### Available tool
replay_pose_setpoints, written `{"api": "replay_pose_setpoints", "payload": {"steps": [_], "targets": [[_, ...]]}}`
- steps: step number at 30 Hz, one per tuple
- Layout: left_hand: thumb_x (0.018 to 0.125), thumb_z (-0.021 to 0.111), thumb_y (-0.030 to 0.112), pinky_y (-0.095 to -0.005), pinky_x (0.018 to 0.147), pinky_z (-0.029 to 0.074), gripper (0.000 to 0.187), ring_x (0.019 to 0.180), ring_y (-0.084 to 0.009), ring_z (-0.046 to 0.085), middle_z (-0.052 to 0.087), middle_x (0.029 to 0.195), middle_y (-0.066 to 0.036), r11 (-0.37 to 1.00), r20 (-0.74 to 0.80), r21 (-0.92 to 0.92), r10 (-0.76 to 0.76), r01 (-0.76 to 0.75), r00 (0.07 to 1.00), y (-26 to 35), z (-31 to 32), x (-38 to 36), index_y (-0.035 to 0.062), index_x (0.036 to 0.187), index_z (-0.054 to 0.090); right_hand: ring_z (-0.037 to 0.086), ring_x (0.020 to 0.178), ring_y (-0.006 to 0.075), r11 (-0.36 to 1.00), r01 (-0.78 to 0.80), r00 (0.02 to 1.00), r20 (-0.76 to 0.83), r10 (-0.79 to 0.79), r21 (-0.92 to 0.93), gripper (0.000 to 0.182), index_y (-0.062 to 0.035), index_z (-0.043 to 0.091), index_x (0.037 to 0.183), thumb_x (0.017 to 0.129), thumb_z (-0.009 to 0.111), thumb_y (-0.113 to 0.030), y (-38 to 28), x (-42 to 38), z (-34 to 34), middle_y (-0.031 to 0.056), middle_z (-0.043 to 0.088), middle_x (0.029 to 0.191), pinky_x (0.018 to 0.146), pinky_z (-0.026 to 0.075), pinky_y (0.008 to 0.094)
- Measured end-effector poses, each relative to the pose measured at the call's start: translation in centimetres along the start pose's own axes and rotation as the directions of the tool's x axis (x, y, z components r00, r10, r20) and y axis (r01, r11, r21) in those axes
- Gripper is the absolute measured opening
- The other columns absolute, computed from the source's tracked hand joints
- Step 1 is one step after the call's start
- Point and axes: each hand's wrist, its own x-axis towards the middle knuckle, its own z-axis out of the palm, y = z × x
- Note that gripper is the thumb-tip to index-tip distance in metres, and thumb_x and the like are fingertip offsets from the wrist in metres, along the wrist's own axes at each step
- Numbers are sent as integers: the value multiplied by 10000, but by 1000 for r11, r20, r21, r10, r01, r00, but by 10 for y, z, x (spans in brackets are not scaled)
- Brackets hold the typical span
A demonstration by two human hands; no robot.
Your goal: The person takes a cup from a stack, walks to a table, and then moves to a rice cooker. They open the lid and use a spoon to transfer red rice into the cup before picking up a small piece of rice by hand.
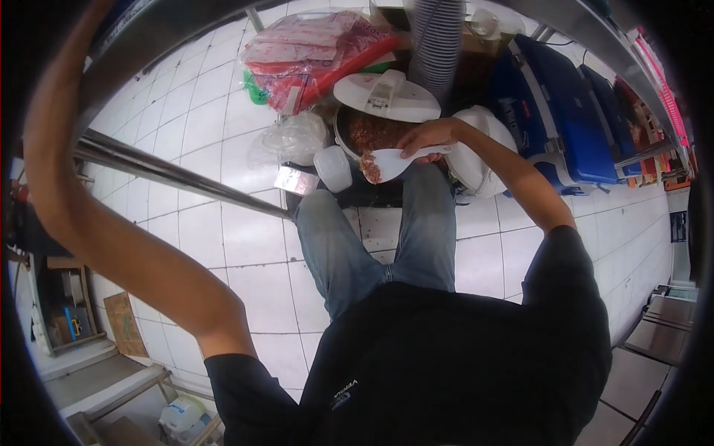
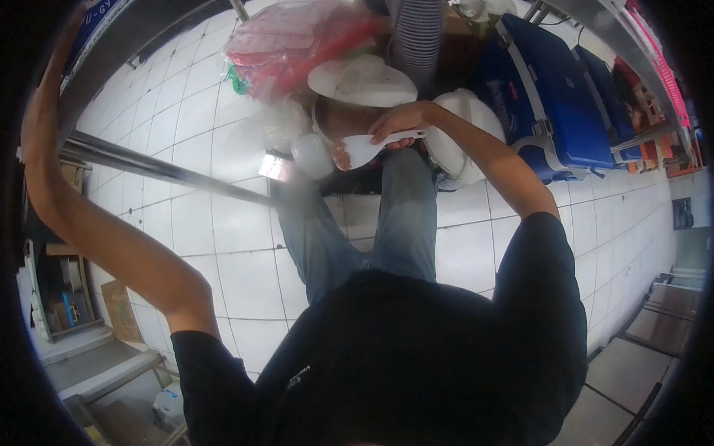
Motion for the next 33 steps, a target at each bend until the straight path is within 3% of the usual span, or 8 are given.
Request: {"api": "replay_pose_setpoints", "payload": {"steps": [3, 5, 6, 7, 10, 13, 16, 33], "targets": [[723, 673, 713, -482, 1036, 435, 1212, 1269, -359, 487, 298, 1479, -254, 977, -191, -188, -142, 106, 971, 5, 1, -16, -88, 1472, 156, 433, 476, 49, 999, -7, 996, 85, 11, -40, 249, -82, 614, 1060, 922, 606, -289, 4, 2, 22, -28, 503, 628, 408, 323, 218], [810, 669, 409, -401, 997, 465, 803, 1195, -293, 525, 377, 1364, -213, 987, -523, -129, -154, 101, 839, -17, 28, -52, -59, 1364, 323, 430, 458, 44, 999, 24, 985, 170, -17, -38, 241, -74, 622, 1044, 918, 613, -279, 16, 5, 42, -24, 515, 618, 392, 315, 214], [891, 666, 109, -295, 960, 497, 390, 1063, -206, 623, 623, 1162, -185, 997, -707, -51, -73, 52, 703, -32, 47, -81, -47, 1236, 571, 436, 452, 37, 999, 49, 987, 154, -49, 1, 246, -58, 631, 1024, 913, 624, -277, 15, -1, 56, -18, 531, 617, 381, 309, 205], [868, 675, 52, -313, 951, 502, 346, 1038, -223, 623, 631, 1099, -180, 947, -702, -285, -101, -149, 705, -44, 70, -113, -76, 1169, 563, 437, 451, 36, 996, 87, 983, 161, -88, 15, 251, -55, 632, 1031, 913, 626, -277, 15, -7, 66, -18, 530, 616, 382, 308, 203], [878, 648, 25, -307, 969, 461, 217, 1112, -187, 586, 633, 1139, -57, 956, 2, -30, -293, 293, 956, -27, 125, -210, 13, 1095, 635, 437, 445, 31, 979, 196, 970, 135, -202, 58, 284, -34, 634, 1058, 925, 615, -284, 16, -28, 90, -14, 532, 608, 388, 310, 198], [847, 708, 37, -280, 880, 470, 206, 945, -169, 618, 636, 1000, -82, 593, 366, -530, -486, 607, 794, -27, 165, -276, -10, 1040, 654, 435, 445, 24, 965, 262, 964, 35, -262, 1, 289, -30, 638, 1055, 933, 606, -291, 21, -46, 105, -11, 535, 601, 398, 314, 195], [853, 700, 28, -278, 876, 474, 252, 943, -171, 619, 636, 1015, -85, 462, 521, -571, -435, 679, 734, -15, 163, -290, -14, 1098, 654, 441, 444, 25, 959, 282, 959, 22, -282, 9, 303, -27, 640, 1097, 955, 581, -288, 27, -58, 113, -11, 542, 598, 411, 320, 197], [746, 706, -23, -353, 766, 485, 315, 894, -238, 613, 646, 978, -56, 874, 448, -454, 57, 172, 892, -8, 172, -272, 77, 1044, 725, 457, 435, 28, 956, 282, 959, -2, -283, -84, 357, -47, 640, 1131, 970, 566, -357, 38, -68, 127, -10, 556, 605, 417, 340, 186]]}}
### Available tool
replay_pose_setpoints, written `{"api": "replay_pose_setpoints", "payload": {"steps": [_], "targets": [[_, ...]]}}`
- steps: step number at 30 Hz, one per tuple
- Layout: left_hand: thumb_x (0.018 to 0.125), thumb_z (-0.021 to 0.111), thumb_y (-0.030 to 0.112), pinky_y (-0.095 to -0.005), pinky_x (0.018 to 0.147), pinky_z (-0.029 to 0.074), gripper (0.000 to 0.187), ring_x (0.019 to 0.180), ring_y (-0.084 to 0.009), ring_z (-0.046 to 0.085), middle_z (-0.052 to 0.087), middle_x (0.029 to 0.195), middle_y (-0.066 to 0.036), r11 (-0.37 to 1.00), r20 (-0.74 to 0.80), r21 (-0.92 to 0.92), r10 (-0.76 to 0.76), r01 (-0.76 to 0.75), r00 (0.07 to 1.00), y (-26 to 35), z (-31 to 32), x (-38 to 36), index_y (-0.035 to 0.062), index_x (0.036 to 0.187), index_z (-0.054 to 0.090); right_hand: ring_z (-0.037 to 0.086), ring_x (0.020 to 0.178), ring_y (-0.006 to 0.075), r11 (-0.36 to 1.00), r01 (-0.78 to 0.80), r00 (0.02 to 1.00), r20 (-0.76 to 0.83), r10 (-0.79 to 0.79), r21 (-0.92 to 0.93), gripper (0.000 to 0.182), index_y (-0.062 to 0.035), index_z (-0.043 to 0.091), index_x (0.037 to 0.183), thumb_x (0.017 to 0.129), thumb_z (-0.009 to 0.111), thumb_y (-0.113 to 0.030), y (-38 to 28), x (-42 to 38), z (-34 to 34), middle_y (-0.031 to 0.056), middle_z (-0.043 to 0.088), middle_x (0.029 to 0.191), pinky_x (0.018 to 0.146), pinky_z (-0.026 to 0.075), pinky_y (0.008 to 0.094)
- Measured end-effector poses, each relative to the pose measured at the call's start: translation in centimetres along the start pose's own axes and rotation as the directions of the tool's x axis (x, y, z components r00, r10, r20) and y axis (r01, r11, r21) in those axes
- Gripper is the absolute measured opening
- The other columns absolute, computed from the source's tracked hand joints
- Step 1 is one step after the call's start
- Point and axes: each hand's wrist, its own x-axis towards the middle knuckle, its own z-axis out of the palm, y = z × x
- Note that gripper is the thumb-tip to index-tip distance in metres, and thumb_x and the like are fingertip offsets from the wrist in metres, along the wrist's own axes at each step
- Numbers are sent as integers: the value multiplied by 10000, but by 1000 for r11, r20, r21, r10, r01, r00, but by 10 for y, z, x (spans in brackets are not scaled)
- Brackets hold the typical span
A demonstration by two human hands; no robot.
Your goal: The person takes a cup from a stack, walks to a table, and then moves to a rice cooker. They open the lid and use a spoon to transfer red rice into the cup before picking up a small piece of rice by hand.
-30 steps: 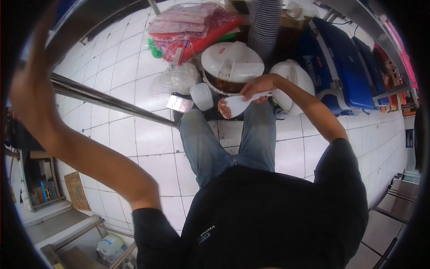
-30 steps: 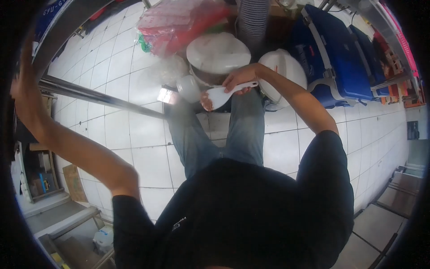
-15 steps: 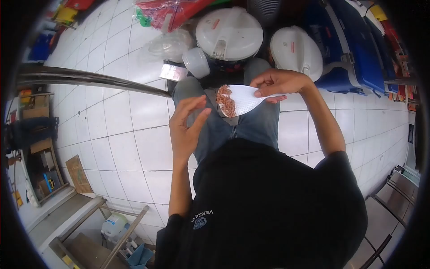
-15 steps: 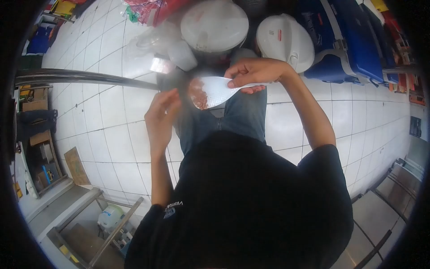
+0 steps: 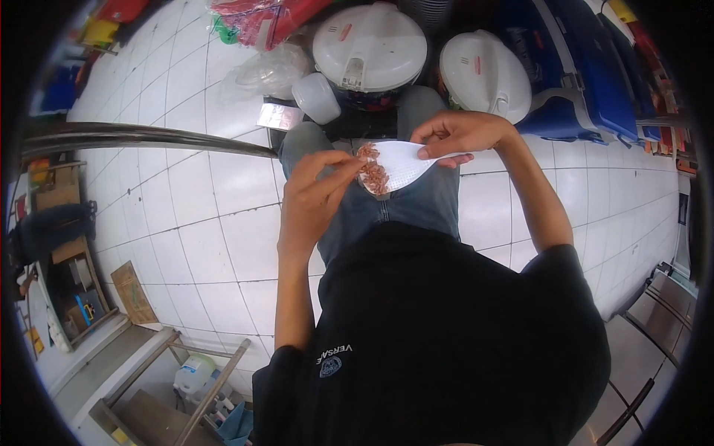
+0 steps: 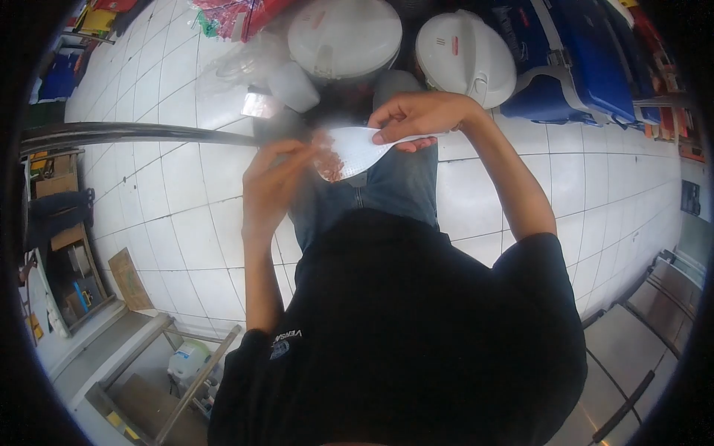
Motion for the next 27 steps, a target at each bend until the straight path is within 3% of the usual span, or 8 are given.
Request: {"api": "replay_pose_setpoints", "payload": {"steps": [3, 6, 10, 15, 18, 27], "targets": [[719, 704, -35, -359, 748, 482, 332, 874, -238, 609, 644, 961, -48, 998, 11, 53, 39, -40, 999, 0, -3, 1, 86, 1027, 729, 390, 375, 20, 1000, 20, 1000, -16, -20, 23, 295, 3, 626, 1130, 991, 549, -245, 2, 1, 2, -7, 552, 576, 384, 280, 201], [712, 701, -38, -362, 734, 480, 325, 860, -239, 607, 646, 945, -46, 994, 15, 83, 73, -74, 997, -3, -3, 2, 85, 1011, 727, 457, 433, 29, 1000, 6, 1000, 7, -6, -3, 331, -66, 647, 1084, 967, 562, -364, 2, 0, -2, -14, 555, 600, 419, 344, 185], [739, 697, -27, -363, 727, 480, 268, 844, -249, 609, 652, 922, -59, 994, 2, 64, 89, -89, 996, -9, 0, 3, 62, 991, 719, 396, 376, 23, 998, 7, 1000, -18, -6, 63, 287, 4, 631, 1126, 988, 556, -237, 5, 0, 0, -5, 557, 580, 382, 278, 189], [796, 700, 6, -359, 719, 490, 164, 831, -261, 622, 658, 913, -84, 999, -35, 9, 49, -49, 998, -3, 1, 8, 24, 959, 702, 400, 380, 21, 997, 13, 999, -33, -10, 80, 280, 2, 637, 1108, 988, 558, -239, 6, -1, 0, -6, 553, 577, 379, 278, 191], [812, 705, 17, -342, 727, 498, 135, 836, -255, 634, 661, 919, -94, 999, -46, -43, 5, -8, 999, -3, 4, 9, 13, 946, 695, 442, 433, 25, 999, 7, 999, -31, -6, 38, 318, -56, 651, 1045, 970, 561, -352, 6, -3, -1, -14, 546, 602, 418, 334, 186], [809, 710, -3, -293, 764, 500, 129, 846, -207, 653, 666, 931, -107, 976, -135, -205, -104, 75, 985, -1, 8, 8, -3, 935, 680, 396, 382, 14, 993, 69, 997, -44, -65, 99, 267, -14, 647, 1087, 988, 560, -246, 12, -1, 0, -13, 547, 577, 382, 280, 181]]}}
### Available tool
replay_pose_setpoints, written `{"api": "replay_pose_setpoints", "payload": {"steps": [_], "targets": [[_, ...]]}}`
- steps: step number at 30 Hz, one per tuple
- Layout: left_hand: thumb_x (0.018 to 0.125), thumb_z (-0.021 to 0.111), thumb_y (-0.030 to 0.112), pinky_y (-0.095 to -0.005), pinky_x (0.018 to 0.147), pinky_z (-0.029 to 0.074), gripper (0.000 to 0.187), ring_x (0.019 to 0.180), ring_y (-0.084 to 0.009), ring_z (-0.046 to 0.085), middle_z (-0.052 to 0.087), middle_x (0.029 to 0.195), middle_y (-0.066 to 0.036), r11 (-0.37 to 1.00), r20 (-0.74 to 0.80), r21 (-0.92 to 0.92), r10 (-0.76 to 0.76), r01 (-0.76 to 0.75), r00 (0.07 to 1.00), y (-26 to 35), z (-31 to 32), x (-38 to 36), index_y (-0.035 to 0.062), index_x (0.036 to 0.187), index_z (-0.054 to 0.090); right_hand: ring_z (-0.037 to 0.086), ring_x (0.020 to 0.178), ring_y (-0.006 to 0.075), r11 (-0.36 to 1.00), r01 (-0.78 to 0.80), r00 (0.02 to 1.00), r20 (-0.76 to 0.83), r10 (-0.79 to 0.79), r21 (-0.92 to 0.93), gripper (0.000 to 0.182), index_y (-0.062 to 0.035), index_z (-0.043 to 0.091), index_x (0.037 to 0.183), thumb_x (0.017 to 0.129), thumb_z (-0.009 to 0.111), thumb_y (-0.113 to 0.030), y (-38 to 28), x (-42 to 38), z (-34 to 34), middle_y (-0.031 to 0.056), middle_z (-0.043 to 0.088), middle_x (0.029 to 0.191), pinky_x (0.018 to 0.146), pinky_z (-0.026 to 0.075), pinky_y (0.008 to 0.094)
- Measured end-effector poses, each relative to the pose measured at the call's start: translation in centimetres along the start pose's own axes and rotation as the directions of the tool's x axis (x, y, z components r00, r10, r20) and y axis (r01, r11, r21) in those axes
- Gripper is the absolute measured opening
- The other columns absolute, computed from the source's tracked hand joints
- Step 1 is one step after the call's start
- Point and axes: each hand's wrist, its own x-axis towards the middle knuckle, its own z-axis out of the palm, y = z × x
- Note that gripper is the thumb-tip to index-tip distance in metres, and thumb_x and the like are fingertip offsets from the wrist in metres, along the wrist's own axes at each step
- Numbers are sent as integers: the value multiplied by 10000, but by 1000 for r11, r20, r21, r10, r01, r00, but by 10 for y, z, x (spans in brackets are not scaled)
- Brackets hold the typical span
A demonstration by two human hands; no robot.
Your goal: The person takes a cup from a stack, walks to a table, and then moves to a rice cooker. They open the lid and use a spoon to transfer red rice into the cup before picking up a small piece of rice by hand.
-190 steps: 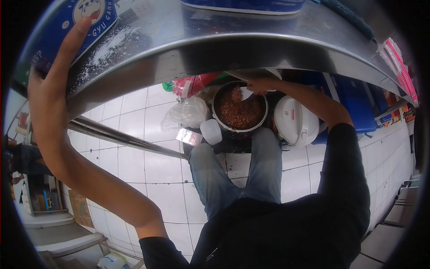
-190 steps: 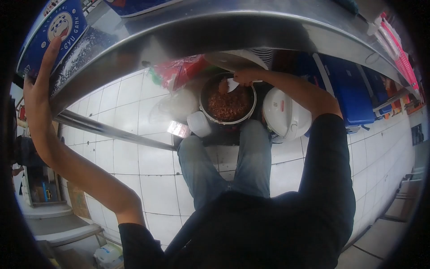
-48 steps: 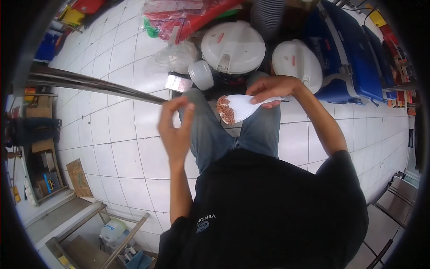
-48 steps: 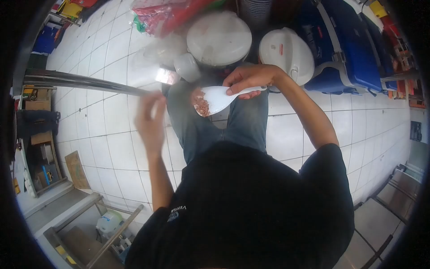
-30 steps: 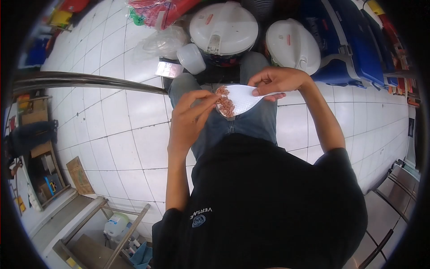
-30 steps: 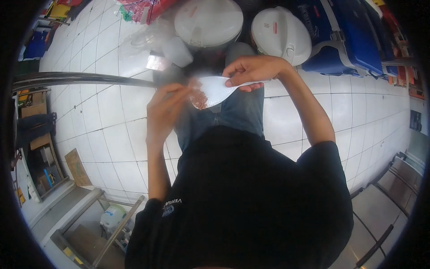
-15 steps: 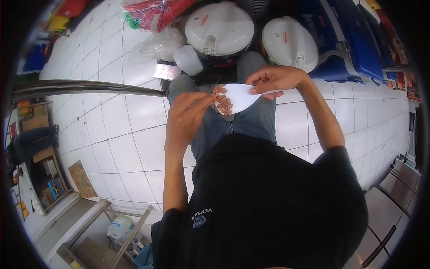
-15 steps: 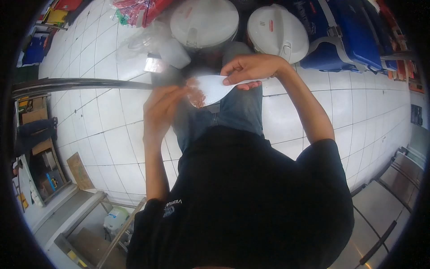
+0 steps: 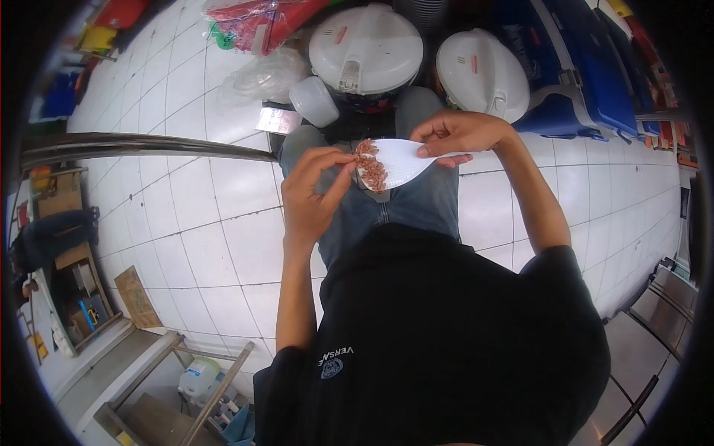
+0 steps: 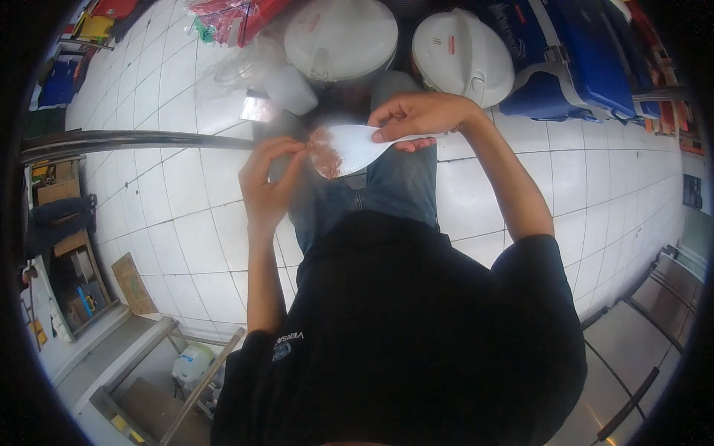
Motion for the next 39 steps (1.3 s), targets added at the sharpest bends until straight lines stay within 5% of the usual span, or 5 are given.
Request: {"api": "replay_pose_setpoints", "payload": {"steps": [7, 11, 18, 26, 39], "targets": [[788, 722, -15, -320, 741, 517, 84, 840, -219, 648, 661, 914, -143, 906, -92, -416, -131, 81, 987, 56, -4, -5, -19, 853, 670, 402, 394, 11, 999, -18, 999, -29, 19, 40, 274, 4, 641, 1102, 986, 561, -232, 2, -10, 7, -5, 558, 585, 386, 289, 177], [773, 770, 85, -339, 707, 527, 125, 777, -231, 654, 666, 879, -138, 444, -80, -874, 272, -199, 959, 97, 6, 2, 0, 848, 717, 408, 400, 14, 997, -18, 998, -57, 22, 75, 263, 7, 644, 1110, 982, 563, -208, 14, -18, 10, 1, 566, 588, 387, 299, 180], [794, 775, 112, -260, 658, 482, 67, 816, -191, 609, 696, 863, -92, -111, -45, -994, 289, -13, 956, 165, 23, 3, 78, 838, 737, 415, 400, 19, 992, -8, 991, -134, 25, 125, 252, 7, 648, 1102, 976, 569, -197, 22, -33, 28, 5, 562, 578, 387, 301, 179], [778, 782, 148, -196, 548, 465, 116, 659, -174, 583, 696, 762, -93, -290, -268, -939, 281, -184, 922, 174, 45, 8, 55, 746, 721, 418, 404, 15, 985, 25, 989, -150, 0, 169, 266, -6, 650, 1095, 973, 575, -231, 34, -31, 37, -8, 553, 573, 383, 295, 183], [803, 756, 213, -210, 588, 480, 178, 660, -161, 596, 690, 818, -94, -269, -56, -962, 372, 50, 927, 167, 46, 5, 56, 849, 683, 434, 404, 17, 981, 34, 982, -187, 2, 193, 250, 17, 647, 1075, 967, 589, -202, 45, -30, 39, 0, 571, 584, 383, 312, 165]]}}
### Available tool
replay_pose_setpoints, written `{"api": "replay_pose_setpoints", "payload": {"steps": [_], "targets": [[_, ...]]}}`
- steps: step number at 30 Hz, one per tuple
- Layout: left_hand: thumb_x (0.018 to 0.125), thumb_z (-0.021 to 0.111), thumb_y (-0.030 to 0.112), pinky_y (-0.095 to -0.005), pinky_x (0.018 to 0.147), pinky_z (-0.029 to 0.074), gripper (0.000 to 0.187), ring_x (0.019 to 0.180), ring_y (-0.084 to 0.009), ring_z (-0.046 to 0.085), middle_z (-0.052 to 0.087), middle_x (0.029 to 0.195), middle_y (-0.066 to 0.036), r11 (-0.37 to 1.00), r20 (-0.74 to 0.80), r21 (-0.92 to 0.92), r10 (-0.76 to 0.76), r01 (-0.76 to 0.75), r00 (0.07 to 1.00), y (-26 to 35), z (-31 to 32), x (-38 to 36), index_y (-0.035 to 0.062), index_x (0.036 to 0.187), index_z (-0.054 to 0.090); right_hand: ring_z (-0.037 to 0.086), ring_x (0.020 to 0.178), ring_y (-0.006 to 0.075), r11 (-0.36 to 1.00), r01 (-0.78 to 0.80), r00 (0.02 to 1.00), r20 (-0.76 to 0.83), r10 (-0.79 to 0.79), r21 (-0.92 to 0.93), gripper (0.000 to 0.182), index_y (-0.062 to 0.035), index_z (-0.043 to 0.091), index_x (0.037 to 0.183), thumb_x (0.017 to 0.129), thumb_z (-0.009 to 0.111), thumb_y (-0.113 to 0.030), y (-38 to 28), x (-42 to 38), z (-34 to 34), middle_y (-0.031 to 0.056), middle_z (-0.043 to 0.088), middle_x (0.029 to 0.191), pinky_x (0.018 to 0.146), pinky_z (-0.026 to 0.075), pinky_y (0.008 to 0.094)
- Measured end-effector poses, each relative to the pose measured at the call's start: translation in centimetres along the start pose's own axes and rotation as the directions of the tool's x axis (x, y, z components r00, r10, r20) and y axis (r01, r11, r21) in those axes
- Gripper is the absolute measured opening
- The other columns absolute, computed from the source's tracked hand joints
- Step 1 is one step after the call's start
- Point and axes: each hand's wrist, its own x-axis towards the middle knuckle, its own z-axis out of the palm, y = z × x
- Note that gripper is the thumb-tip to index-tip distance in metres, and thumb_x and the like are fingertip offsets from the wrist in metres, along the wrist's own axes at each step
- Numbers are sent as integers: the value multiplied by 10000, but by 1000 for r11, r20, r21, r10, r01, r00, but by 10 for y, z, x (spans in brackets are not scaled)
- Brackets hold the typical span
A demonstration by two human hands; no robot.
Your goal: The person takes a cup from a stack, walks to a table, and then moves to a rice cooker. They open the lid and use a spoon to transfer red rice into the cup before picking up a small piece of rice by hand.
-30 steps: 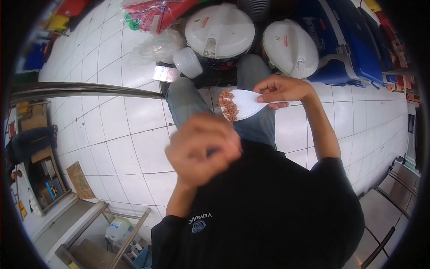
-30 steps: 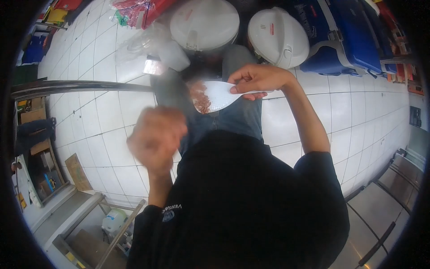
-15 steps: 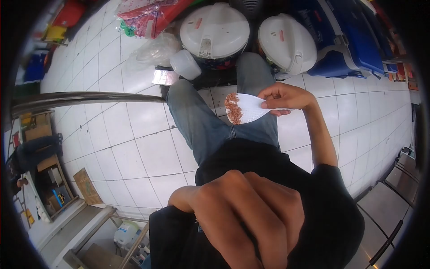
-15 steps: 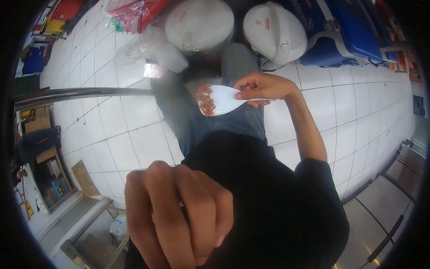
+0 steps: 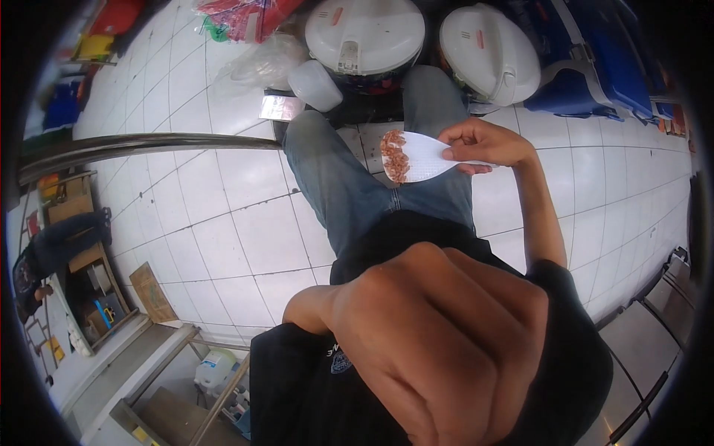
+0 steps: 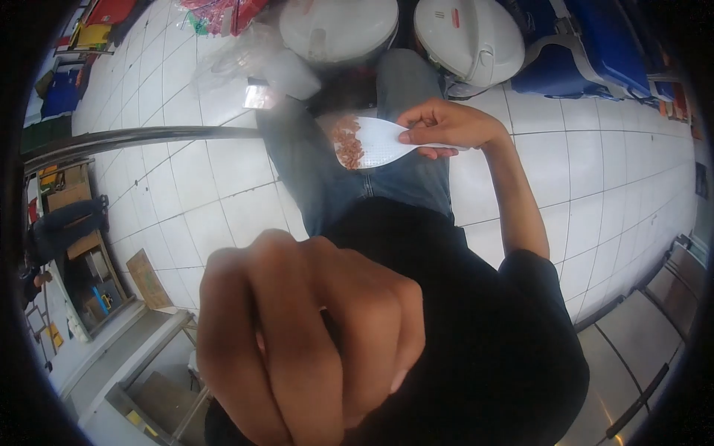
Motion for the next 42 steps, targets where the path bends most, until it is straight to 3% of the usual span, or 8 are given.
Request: {"api": "replay_pose_setpoints", "payload": {"steps": [6, 10, 14, 16, 19, 22, 28, 42], "targets": [[782, 775, 152, -255, 640, 496, 200, 705, -173, 610, 678, 866, -115, 993, -62, 1, -121, 122, 991, 11, -7, 3, 29, 897, 666, 418, 402, 16, 1000, 16, 999, -35, -16, 2, 237, -22, 652, 1054, 971, 580, -232, 6, -4, -1, -14, 547, 563, 378, 299, 184], [768, 787, 111, -284, 675, 507, 231, 734, -182, 619, 670, 899, -129, 985, -105, 42, -163, 168, 981, 15, -16, -1, 10, 929, 655, 459, 424, 15, 1000, 12, 999, -48, -11, 20, 248, 22, 640, 1101, 961, 591, -176, 8, -7, -4, 3, 576, 597, 386, 325, 162], [754, 800, 71, -314, 710, 518, 271, 764, -191, 629, 662, 931, -143, 912, -302, 328, -144, 244, 942, 38, -43, -12, -8, 961, 644, 461, 428, 15, 1000, -5, 997, -78, 5, -4, 246, 16, 643, 1108, 962, 589, -174, 4, -12, -4, 5, 582, 608, 388, 326, 164], [747, 806, 50, -329, 727, 523, 292, 778, -195, 633, 658, 947, -150, 736, -486, 557, -87, 385, 870, 55, -60, -21, -17, 977, 638, 459, 427, 16, 1000, -6, 996, -91, 4, -21, 243, 12, 647, 1105, 963, 589, -176, 3, -14, -5, 4, 583, 609, 390, 328, 166], [794, 757, 34, -311, 786, 514, 284, 838, -167, 629, 653, 984, -119, 94, -719, 691, -10, 716, 695, 63, -99, -33, -18, 1052, 650, 455, 423, 20, 999, 0, 995, -97, -4, -38, 239, 7, 654, 1097, 964, 586, -181, 1, -16, -3, 0, 582, 606, 393, 328, 168], [827, 735, 68, -277, 785, 497, 304, 867, -138, 619, 653, 1032, -92, -97, -738, 675, -64, 731, 672, 63, -129, -52, 15, 1118, 663, 448, 418, 23, 999, -14, 996, -94, 10, -42, 240, 4, 657, 1091, 967, 582, -187, -1, -15, -3, -3, 577, 597, 394, 326, 170], [849, 706, 75, -283, 753, 488, 255, 837, -152, 626, 663, 1042, -82, -121, -705, 709, -156, 695, 692, 57, -137, -57, 47, 1102, 699, 416, 406, 26, 990, -62, 994, -102, 49, -124, 267, -28, 661, 1068, 963, 582, -260, -9, -10, 3, -19, 544, 554, 400, 311, 199], [827, 712, 95, -288, 684, 485, 170, 792, -163, 668, 714, 931, -97, -217, -719, 691, -112, 689, 686, 59, -140, -62, 26, 981, 724, 412, 414, 23, 985, -65, 995, -81, 53, -158, 273, -35, 671, 1037, 970, 574, -282, -8, -5, 7, -27, 542, 558, 417, 313, 205]]}}
